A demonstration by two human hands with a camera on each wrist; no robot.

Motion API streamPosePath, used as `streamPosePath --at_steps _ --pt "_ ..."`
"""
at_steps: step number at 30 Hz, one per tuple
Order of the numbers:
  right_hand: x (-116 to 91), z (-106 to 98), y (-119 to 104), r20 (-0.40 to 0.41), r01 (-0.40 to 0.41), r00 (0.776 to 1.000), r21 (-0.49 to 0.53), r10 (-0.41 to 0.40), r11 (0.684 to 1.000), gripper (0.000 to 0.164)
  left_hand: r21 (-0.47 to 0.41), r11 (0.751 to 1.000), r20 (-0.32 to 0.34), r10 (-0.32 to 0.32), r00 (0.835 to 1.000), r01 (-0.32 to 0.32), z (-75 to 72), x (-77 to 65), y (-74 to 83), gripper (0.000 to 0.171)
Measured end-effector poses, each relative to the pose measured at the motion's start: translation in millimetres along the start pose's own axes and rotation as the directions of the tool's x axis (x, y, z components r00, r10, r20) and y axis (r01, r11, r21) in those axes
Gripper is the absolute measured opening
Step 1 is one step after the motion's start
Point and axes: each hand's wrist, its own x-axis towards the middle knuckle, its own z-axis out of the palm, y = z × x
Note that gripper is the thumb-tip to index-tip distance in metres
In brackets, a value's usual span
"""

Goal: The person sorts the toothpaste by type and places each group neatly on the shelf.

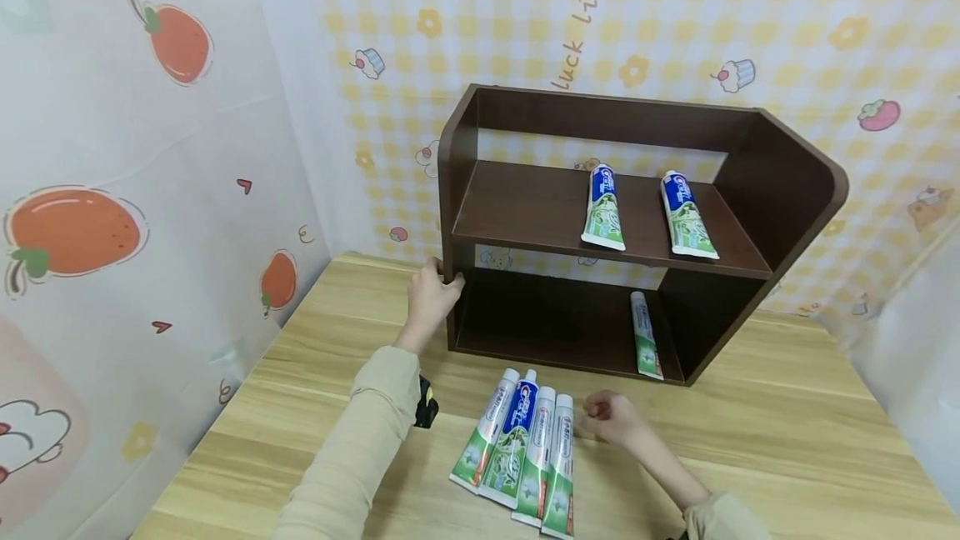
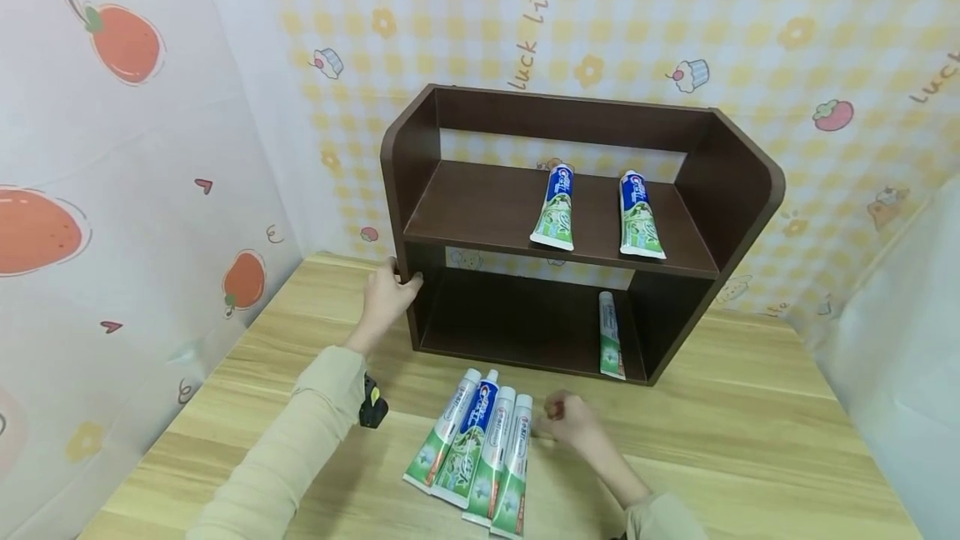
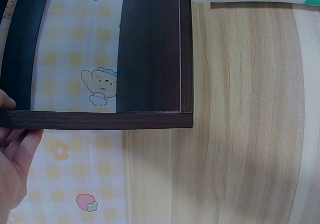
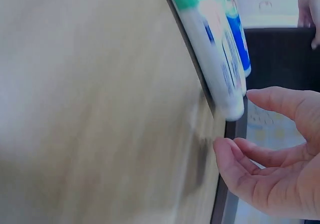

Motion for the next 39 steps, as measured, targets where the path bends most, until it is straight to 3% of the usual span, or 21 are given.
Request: streamPosePath --at_steps 8,19,26,39 --pt "-11.8 18.6 -7.0 0.091 -0.025 0.996 0.026 0.022 0.999 0.048 0.008 1.0 0.001 0.002 1.0 -0.002 -0.3 -0.1 1.3 0.018" --pt "-19.2 37.1 -15.9 0.059 -0.037 0.997 -0.033 0.039 0.999 0.05 0.0 1.0 -0.012 0.009 1.0 -0.009 -3.3 -0.2 1.4 0.02" --pt "-22.1 38.8 -16.1 0.072 -0.009 0.997 -0.098 0.017 0.995 0.046 0.012 1.0 -0.002 0.025 1.0 -0.025 -1.1 0.5 1.4 0.02" --pt "-21.0 32.0 -10.3 0.069 -0.054 0.996 -0.024 0.056 0.998 0.045 0.016 0.999 -0.015 0.044 0.999 -0.043 -1.3 -1.2 0.8 0.018"
